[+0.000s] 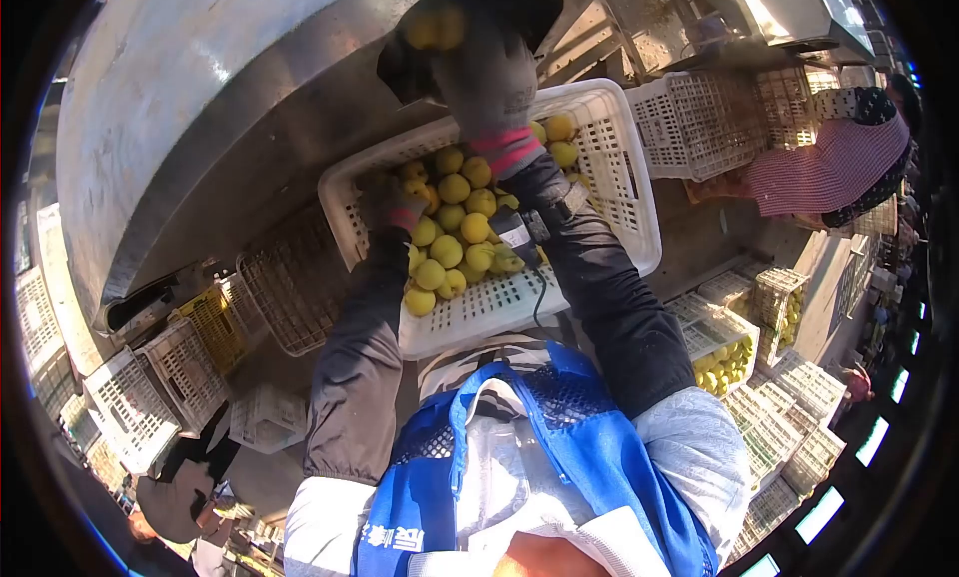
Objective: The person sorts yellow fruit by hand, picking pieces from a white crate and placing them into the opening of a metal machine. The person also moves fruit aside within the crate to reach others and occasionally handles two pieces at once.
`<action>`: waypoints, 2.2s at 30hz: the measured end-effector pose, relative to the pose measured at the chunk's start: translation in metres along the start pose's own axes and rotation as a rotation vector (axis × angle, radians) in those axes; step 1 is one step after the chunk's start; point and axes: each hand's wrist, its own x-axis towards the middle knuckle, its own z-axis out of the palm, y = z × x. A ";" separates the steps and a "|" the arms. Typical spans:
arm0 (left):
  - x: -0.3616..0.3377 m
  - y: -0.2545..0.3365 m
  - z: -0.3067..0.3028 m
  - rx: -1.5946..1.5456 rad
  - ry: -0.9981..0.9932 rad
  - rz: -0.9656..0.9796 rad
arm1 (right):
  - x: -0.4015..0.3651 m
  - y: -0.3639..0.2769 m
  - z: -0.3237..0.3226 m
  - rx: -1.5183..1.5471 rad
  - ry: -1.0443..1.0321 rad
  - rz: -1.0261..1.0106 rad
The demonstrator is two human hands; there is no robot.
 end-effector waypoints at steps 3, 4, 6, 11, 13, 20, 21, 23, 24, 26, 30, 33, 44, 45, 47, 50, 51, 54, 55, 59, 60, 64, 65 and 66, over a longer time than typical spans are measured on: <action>-0.020 0.012 -0.060 -0.311 -0.104 -0.073 | -0.038 0.010 -0.039 0.170 -0.101 -0.044; -0.026 0.015 -0.075 -0.474 -0.118 -0.116 | -0.057 0.012 -0.049 0.163 -0.277 0.015; -0.028 0.012 -0.083 -0.812 -0.198 -0.067 | -0.105 0.017 -0.059 0.176 -0.536 0.110; -0.038 0.023 -0.101 -1.356 -0.333 -0.018 | -0.137 0.000 -0.066 0.218 -0.586 0.107; -0.045 0.039 -0.126 -1.432 -0.361 0.047 | -0.128 -0.007 -0.069 0.176 -0.493 0.079; -0.060 0.055 -0.184 -1.545 -0.388 -0.122 | -0.065 -0.021 -0.094 0.448 -0.396 0.239; -0.060 0.053 -0.183 -1.678 -0.401 -0.109 | -0.058 -0.018 -0.096 0.447 -0.393 0.230; -0.057 0.050 -0.181 -1.812 -0.410 -0.089 | -0.042 -0.014 -0.098 0.778 -0.524 0.489; -0.054 0.049 -0.180 -1.809 -0.415 -0.050 | -0.035 -0.014 -0.095 0.787 -0.518 0.422; -0.050 0.049 -0.175 -1.809 -0.421 -0.014 | -0.019 -0.009 -0.096 0.454 -0.530 0.184; -0.042 0.054 -0.175 -1.835 -0.395 -0.100 | -0.011 0.007 -0.080 0.228 -0.458 -0.008; -0.036 0.054 -0.171 -1.843 -0.377 -0.089 | -0.013 0.018 -0.063 0.146 -0.399 -0.121; -0.032 0.040 -0.170 -1.982 -0.491 0.013 | -0.006 0.003 -0.032 0.199 -0.207 0.028; -0.035 0.042 -0.174 -1.937 -0.398 0.028 | -0.015 -0.006 -0.050 0.444 -0.295 0.165; -0.035 0.044 -0.178 -1.899 -0.308 0.044 | -0.037 -0.018 -0.077 0.391 -0.406 0.093; -0.031 0.048 -0.185 -1.851 -0.345 0.059 | -0.054 -0.019 -0.080 0.195 -0.459 -0.021; -0.031 0.051 -0.191 -1.795 -0.327 0.115 | -0.058 -0.019 -0.079 0.057 -0.403 -0.067; -0.030 0.046 -0.193 -1.827 -0.307 0.213 | -0.048 -0.007 -0.064 -0.003 -0.267 -0.097; -0.032 0.039 -0.190 -1.914 -0.298 0.272 | -0.046 -0.005 -0.059 -0.015 -0.166 -0.111; -0.013 -0.007 -0.128 -1.273 -0.412 -0.079 | -0.016 0.002 -0.018 -0.248 -0.118 -0.104; -0.020 -0.008 -0.119 -1.273 -0.423 -0.092 | -0.005 0.003 -0.014 -0.248 -0.133 -0.095; -0.049 0.004 -0.072 -0.138 -0.530 0.120 | -0.015 0.019 -0.006 0.027 -0.023 -0.052; -0.057 0.006 -0.056 0.202 -0.507 0.206 | -0.031 0.030 -0.007 0.138 0.039 0.085; -0.052 0.008 -0.046 0.244 -0.697 0.182 | -0.051 0.031 -0.024 0.163 -0.142 0.196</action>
